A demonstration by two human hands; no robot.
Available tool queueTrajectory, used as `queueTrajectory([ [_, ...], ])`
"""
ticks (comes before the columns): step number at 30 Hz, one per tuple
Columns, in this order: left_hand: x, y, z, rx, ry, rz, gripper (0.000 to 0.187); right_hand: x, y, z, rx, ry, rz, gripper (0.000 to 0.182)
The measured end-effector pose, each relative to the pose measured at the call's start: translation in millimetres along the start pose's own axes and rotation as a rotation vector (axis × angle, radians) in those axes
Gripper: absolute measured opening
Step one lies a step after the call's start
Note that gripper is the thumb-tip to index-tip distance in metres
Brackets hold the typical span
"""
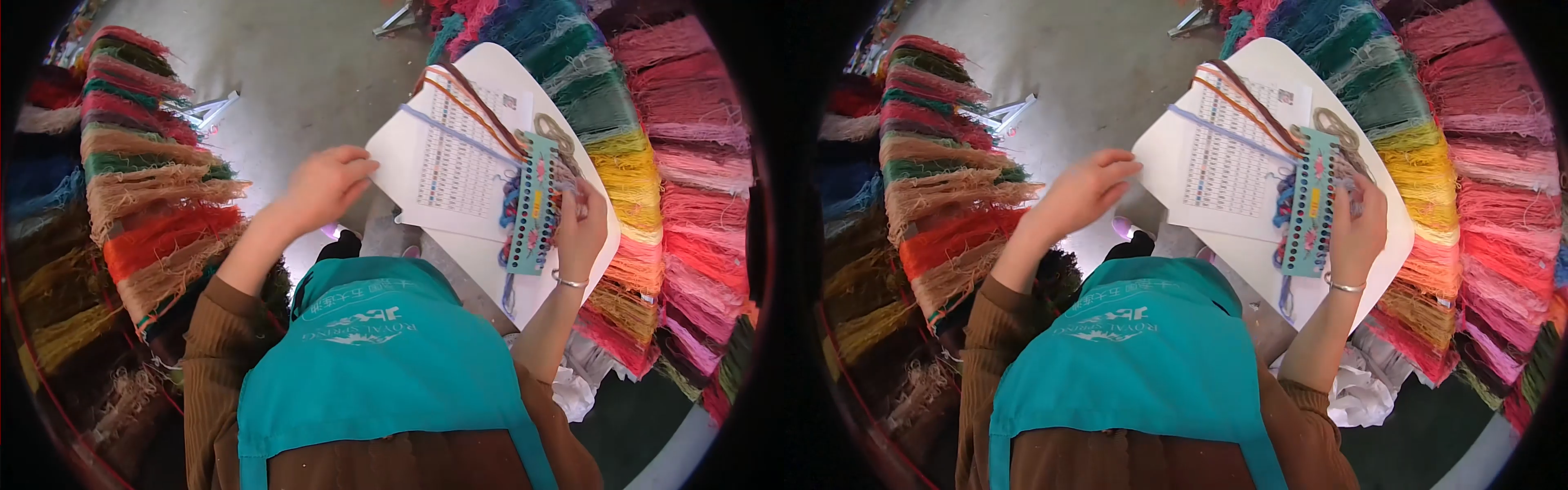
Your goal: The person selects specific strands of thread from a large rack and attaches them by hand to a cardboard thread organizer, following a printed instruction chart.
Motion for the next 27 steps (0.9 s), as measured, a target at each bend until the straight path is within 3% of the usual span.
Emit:
queueTrajectory([
  [2, 26, 25, -6, 0.101, 0.025, 0.085, 0.033, 49, -12, 13, -0.009, -0.097, 0.323, 0.021],
  [3, 39, 42, -9, 0.177, 0.063, 0.194, 0.032, 78, -18, 16, 0.045, -0.052, 0.253, 0.02],
  [7, 75, 84, -29, 0.303, 0.178, 0.339, 0.024, 175, -87, 12, 0.23, 0.332, 0.247, 0.019],
  [8, 78, 96, -32, 0.334, 0.237, 0.348, 0.024, 200, -107, 6, 0.363, 0.382, 0.28, 0.019],
  [11, 85, 138, -52, 0.196, 0.294, 0.331, 0.027, 276, -154, -10, 0.59, 0.657, 0.435, 0.025],
  [16, 100, 228, -96, 0.159, 0.448, 0.361, 0.031, 372, -196, -27, 0.945, 1.157, 0.292, 0.034],
  [20, 117, 306, -142, -0.042, 0.56, 0.397, 0.028, 421, -240, -14, 1.004, 1.336, 0.233, 0.037],
  [23, 123, 379, -173, -0.202, 0.442, 0.621, 0.029, 458, -275, 9, 1.046, 1.398, 0.247, 0.039],
  [24, 125, 402, -180, -0.204, 0.592, 0.757, 0.028, 473, -284, 19, 1.038, 1.422, 0.254, 0.039],
  [25, 133, 426, -193, -0.204, 0.651, 0.926, 0.043, 487, -293, 29, 1.084, 1.423, 0.253, 0.039],
  [27, 122, 483, -198, -0.285, 0.736, 1.125, 0.051, 515, -313, 56, 1.117, 1.457, 0.249, 0.04],
])
Point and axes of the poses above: each hand's wrist, its own z-axis towards the middle knuckle, its own y-axis out of the back of the hand, x = y × z, the point moved 1 cm from there along z, towards the middle knuckle, and after that the axes turned 8 degrees about -z, right-handed, at the moved point
